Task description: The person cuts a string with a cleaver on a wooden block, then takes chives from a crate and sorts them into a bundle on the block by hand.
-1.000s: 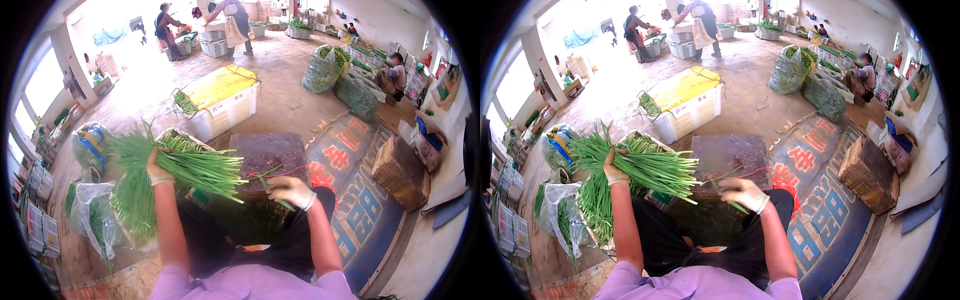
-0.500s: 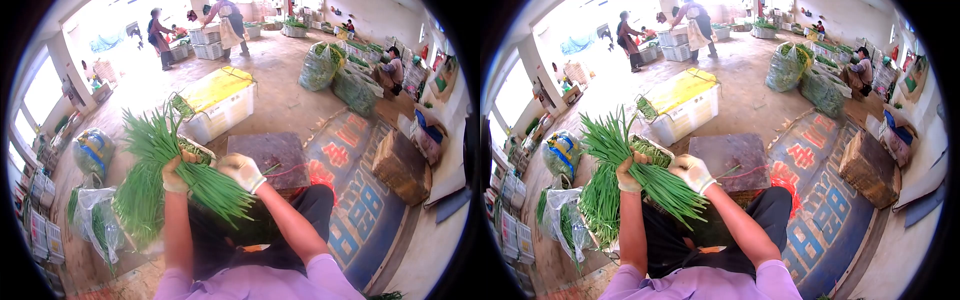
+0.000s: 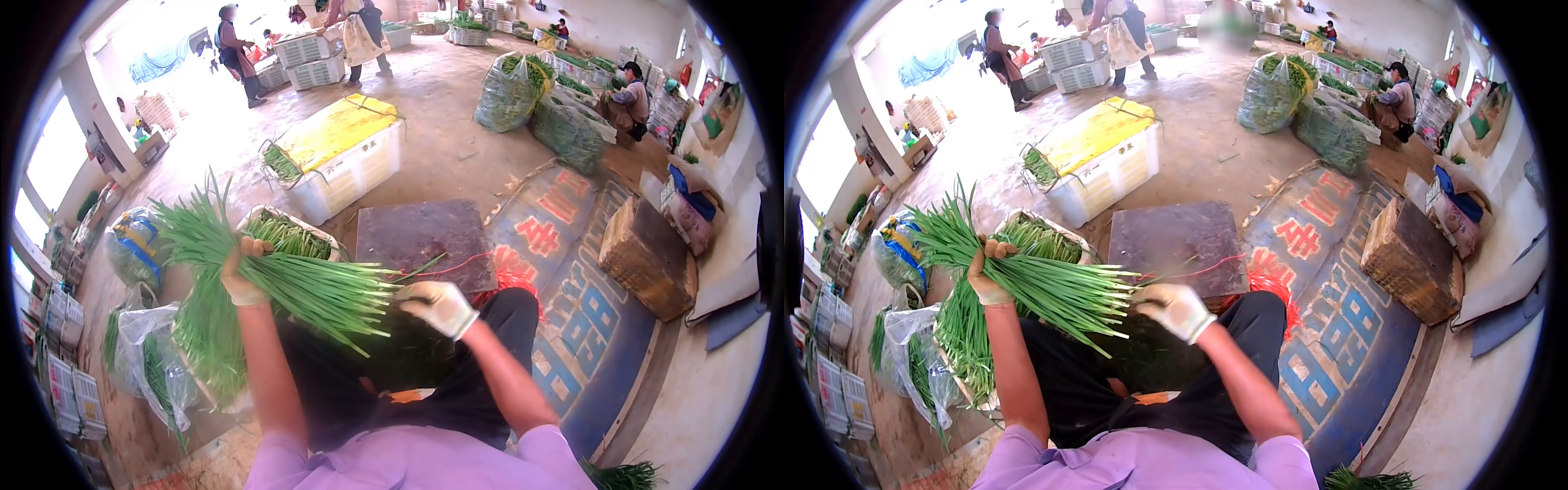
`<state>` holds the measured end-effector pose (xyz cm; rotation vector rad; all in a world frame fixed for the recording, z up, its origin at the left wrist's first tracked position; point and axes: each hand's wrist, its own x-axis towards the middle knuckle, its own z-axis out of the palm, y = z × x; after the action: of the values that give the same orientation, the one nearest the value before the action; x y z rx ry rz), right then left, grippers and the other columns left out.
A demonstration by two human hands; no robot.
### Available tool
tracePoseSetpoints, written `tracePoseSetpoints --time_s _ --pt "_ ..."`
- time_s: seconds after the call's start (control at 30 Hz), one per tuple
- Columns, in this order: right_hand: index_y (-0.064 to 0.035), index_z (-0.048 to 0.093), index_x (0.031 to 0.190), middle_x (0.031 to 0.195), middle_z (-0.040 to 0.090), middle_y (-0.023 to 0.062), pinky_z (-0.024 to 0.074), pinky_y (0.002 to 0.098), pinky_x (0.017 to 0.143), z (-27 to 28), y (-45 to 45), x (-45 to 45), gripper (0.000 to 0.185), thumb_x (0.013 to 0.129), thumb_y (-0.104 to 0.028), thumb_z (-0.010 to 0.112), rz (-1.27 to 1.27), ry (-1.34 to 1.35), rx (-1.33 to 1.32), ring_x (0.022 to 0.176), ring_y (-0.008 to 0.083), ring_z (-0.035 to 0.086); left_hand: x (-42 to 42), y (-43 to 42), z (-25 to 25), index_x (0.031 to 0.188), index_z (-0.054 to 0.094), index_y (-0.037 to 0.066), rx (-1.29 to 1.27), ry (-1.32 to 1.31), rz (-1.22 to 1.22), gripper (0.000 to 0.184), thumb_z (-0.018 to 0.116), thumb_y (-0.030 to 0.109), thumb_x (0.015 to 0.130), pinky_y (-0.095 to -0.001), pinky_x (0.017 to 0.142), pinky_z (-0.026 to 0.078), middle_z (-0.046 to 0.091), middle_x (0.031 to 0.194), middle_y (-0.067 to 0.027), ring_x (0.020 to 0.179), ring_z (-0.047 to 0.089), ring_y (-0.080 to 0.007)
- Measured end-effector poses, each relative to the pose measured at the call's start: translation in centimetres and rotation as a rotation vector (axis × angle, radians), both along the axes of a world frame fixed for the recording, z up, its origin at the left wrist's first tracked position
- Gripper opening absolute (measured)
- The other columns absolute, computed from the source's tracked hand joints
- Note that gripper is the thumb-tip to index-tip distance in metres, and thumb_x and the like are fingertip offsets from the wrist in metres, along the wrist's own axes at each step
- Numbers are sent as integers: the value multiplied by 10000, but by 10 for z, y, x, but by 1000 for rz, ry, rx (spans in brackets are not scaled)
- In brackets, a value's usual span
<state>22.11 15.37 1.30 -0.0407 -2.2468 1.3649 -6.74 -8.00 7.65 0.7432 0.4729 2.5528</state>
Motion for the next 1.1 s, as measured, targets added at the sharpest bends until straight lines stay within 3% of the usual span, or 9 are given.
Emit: tracePoseSetpoints --time_s 0.07,0.17,0.4,0.53,0.63,0.73,0.8,0.97,1.1 --pt "-127 695 1065 867 698 129 551 403 725 -5 -22 -14 211 861 -180 683 -62 93 411 832 315 686 1 5 0 1140 611 49 8 3 -8 227 603 161 943 -387 860 427 469 817 2 782 486 -181" --pt "-154 610 1126 834 678 143 535 441 632 -6 -40 -26 225 934 -178 494 -129 -254 718 777 312 692 8 5 7 1140 610 48 -7 -4 13 223 595 160 949 -384 856 426 468 815 0 784 486 -182" --pt "-80 625 951 850 681 148 538 472 659 -14 -36 -34 176 930 -213 511 -71 -283 658 763 349 682 -6 2 2 1107 597 74 45 -42 -82 201 559 181 941 -395 803 462 537 841 -25 779 524 -191" --pt "-91 657 913 876 685 154 536 472 688 -26 -35 -24 194 919 -249 545 -100 -242 590 804 349 678 10 3 15 1170 596 66 -105 -99 130 231 576 185 973 -364 856 430 464 819 7 788 486 -166" --pt "-72 671 883 894 699 164 542 474 720 -51 -39 -14 166 886 -208 577 35 -596 638 858 367 685 0 0 11 1173 596 72 -95 25 68 228 569 179 973 -376 868 427 465 819 6 796 492 -169" --pt "-96 689 1114 1029 709 186 544 455 841 -121 -19 -4 284 844 -175 652 398 -1030 724 1001 364 680 12 2 16 1154 598 75 -171 -29 98 224 575 179 956 -370 859 424 455 802 6 789 485 -167" --pt "-108 640 1235 1087 700 188 536 456 880 -60 -20 12 426 821 -199 692 289 -1066 632 1053 367 663 14 -2 19 1103 592 75 -228 -114 157 211 588 192 927 -356 815 412 443 768 11 766 464 -165" --pt "-111 711 987 935 713 133 541 402 762 7 -20 -25 188 837 -224 702 185 -250 204 863 328 685 16 10 2 1152 584 69 -135 82 19 306 645 172 871 -445 855 464 579 831 -35 832 578 -242" --pt "-135 673 1037 886 672 107 535 429 736 65 -48 -62 185 864 -200 678 -76 132 387 837 326 665 26 21 -7 1159 587 77 -154 93 -140 344 688 158 841 -497 901 479 584 841 -39 931 623 -282"
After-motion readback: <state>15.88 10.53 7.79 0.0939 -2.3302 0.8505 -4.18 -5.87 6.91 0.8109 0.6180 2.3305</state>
